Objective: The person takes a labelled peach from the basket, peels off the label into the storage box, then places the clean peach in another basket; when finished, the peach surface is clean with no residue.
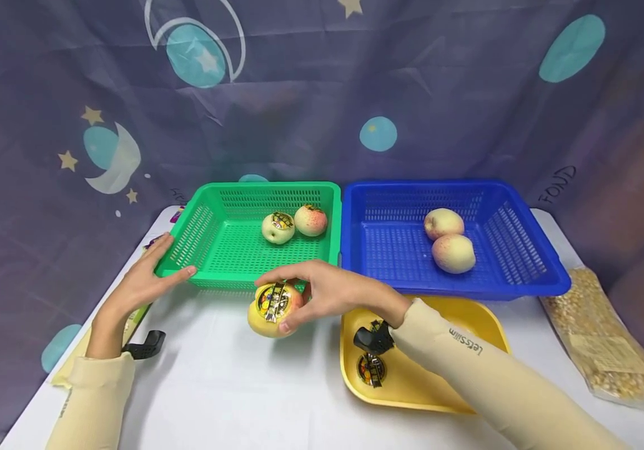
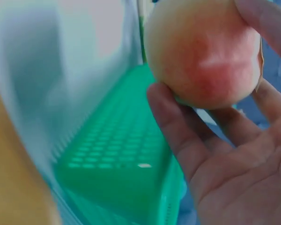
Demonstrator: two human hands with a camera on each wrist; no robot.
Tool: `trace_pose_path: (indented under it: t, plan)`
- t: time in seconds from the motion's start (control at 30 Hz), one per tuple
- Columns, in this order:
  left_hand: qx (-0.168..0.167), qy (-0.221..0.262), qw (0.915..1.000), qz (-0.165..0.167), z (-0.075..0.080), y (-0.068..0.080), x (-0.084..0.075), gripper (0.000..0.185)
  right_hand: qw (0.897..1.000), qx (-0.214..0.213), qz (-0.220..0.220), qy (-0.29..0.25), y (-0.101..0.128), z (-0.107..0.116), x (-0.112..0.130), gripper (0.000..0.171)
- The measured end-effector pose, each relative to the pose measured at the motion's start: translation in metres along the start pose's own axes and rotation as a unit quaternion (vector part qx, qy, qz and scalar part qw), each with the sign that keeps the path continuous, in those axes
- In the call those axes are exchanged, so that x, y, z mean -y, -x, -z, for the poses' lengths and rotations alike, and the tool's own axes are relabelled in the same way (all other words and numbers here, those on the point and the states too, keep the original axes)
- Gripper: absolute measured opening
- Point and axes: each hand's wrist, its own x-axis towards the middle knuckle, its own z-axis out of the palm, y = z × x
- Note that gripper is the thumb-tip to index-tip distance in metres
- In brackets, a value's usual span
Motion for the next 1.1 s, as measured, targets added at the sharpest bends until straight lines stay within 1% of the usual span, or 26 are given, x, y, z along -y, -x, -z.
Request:
trace_pose_path:
  t: [0.13,0.23,0.43,0.5,0.57,0.63,0.77,0.83,0.87,0.93,1.0,1.03,1.1]
  plan:
    - [-0.001,0.014,0.9999,-0.004,0.000,-0.002,0.000,0.107,0.999,0.038,-0.015,0.006,0.005,-0.011,-0.007,0.073]
    - [-0.002,0.027,0.9996,-0.009,0.000,-0.003,0.000,0.106,0.998,0.053,-0.033,0.017,0.007,-0.018,-0.017,0.074]
    - [-0.004,0.039,0.9992,-0.010,0.002,-0.004,-0.004,0.105,0.994,0.052,-0.029,0.091,0.003,-0.026,-0.034,0.072]
    - [-0.007,0.040,0.9991,-0.009,0.001,-0.004,-0.004,0.105,0.992,0.052,-0.028,0.113,0.003,-0.027,-0.035,0.072]
    - [-0.013,0.040,0.9991,-0.009,-0.001,-0.004,-0.004,0.104,0.991,0.052,-0.032,0.123,0.003,-0.027,-0.035,0.072]
    - [-0.025,0.039,0.9988,-0.014,-0.003,-0.002,-0.005,0.103,0.989,0.051,-0.027,0.137,0.004,-0.027,-0.035,0.072]
    - [-0.069,0.010,0.9964,-0.048,-0.005,0.008,-0.017,0.100,0.985,0.044,-0.027,0.163,0.007,-0.029,-0.034,0.074]
    - [-0.093,-0.009,0.9925,-0.079,-0.006,0.014,-0.026,0.096,0.983,0.037,-0.032,0.176,0.009,-0.031,-0.034,0.077]
    - [-0.098,-0.014,0.9904,-0.096,-0.006,0.017,-0.032,0.093,0.983,0.034,-0.036,0.179,0.010,-0.032,-0.034,0.078]
    - [-0.092,-0.010,0.9876,-0.127,-0.006,0.025,-0.043,0.085,0.981,0.026,-0.040,0.188,0.011,-0.034,-0.033,0.081]
    - [-0.071,0.003,0.9848,-0.158,-0.008,0.034,-0.054,0.073,0.980,0.018,-0.044,0.193,0.013,-0.036,-0.033,0.083]
    - [-0.051,0.012,0.9841,-0.170,-0.010,0.038,-0.058,0.067,0.980,0.015,-0.044,0.195,0.013,-0.037,-0.033,0.083]
    - [0.001,0.027,0.9810,-0.192,-0.015,0.044,-0.065,0.057,0.979,0.008,-0.049,0.198,0.014,-0.039,-0.033,0.081]
